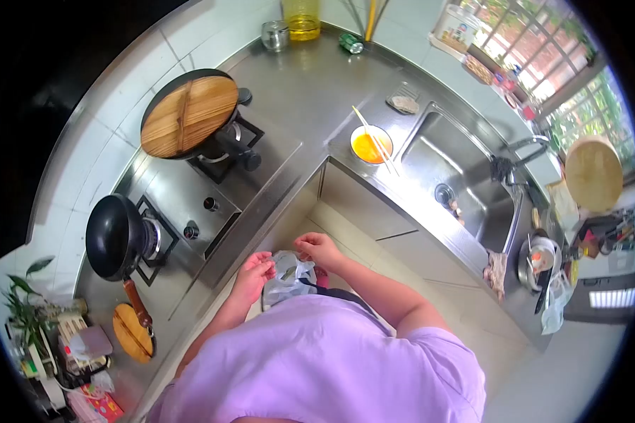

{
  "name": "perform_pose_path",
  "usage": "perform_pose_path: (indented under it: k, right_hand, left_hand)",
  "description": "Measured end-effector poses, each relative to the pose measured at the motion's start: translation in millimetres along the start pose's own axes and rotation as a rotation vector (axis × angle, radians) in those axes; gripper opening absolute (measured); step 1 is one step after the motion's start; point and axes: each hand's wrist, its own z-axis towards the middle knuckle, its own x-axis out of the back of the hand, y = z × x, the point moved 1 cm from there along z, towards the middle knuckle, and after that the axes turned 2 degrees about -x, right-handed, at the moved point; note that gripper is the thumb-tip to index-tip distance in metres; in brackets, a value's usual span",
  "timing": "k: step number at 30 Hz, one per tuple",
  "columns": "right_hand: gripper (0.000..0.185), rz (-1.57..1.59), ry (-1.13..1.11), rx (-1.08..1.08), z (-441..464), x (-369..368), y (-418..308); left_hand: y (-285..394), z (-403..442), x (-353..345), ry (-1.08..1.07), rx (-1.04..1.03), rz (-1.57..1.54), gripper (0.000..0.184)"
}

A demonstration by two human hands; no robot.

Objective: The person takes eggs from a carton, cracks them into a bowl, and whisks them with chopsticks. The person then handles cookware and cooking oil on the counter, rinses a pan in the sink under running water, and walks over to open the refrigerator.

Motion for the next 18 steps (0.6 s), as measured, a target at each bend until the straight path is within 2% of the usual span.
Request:
perform_pose_path:
  k: [1, 2, 3, 4, 9, 13, 16, 17, 18]
  right_hand:
    - [0.016, -0.023, 0.072, -0.013, -8, 2, 5]
    - [0.018, -0.075, 0.088, 0.059, -10, 10, 19]
    - [0.018, -0.079, 0.109, 0.022, -23, 21, 22]
    - [0.018, -0.215, 0.125, 0.089, -33, 32, 14]
    - [0.012, -0.642, 0.336, 0.642, -57, 126, -66]
    - [0.009, -0.784, 0.620, 0.745, -28, 224, -125]
    - [0.017, -1.074, 0.536, 0.967, 11, 280, -154]
    - [0.017, -1.053, 0.517, 0.952, 24, 297, -156]
    - [0.021, -1.177, 0.434, 1.004, 35, 304, -161]
  left_hand:
    - [-13, 5, 7, 0.033, 0.045, 0.002, 0.024]
    - [-25, 14, 21, 0.001, -0.017, 0.020, 0.024]
    - [-31, 18, 23, 0.030, -0.010, -0.005, 0.023]
    - [-30, 18, 17, 0.053, 0.007, -0.024, 0.022]
    - [-24, 20, -34, 0.056, 0.045, -0.042, 0.022]
    - [-44, 55, -77, 0.049, 0.100, 0.057, 0.024]
    - [-49, 101, -130, 0.051, 0.075, 0.011, 0.032]
    - [-51, 118, -157, 0.045, 0.082, 0.006, 0.034]
    - [-49, 134, -183, 0.027, 0.081, -0.002, 0.037]
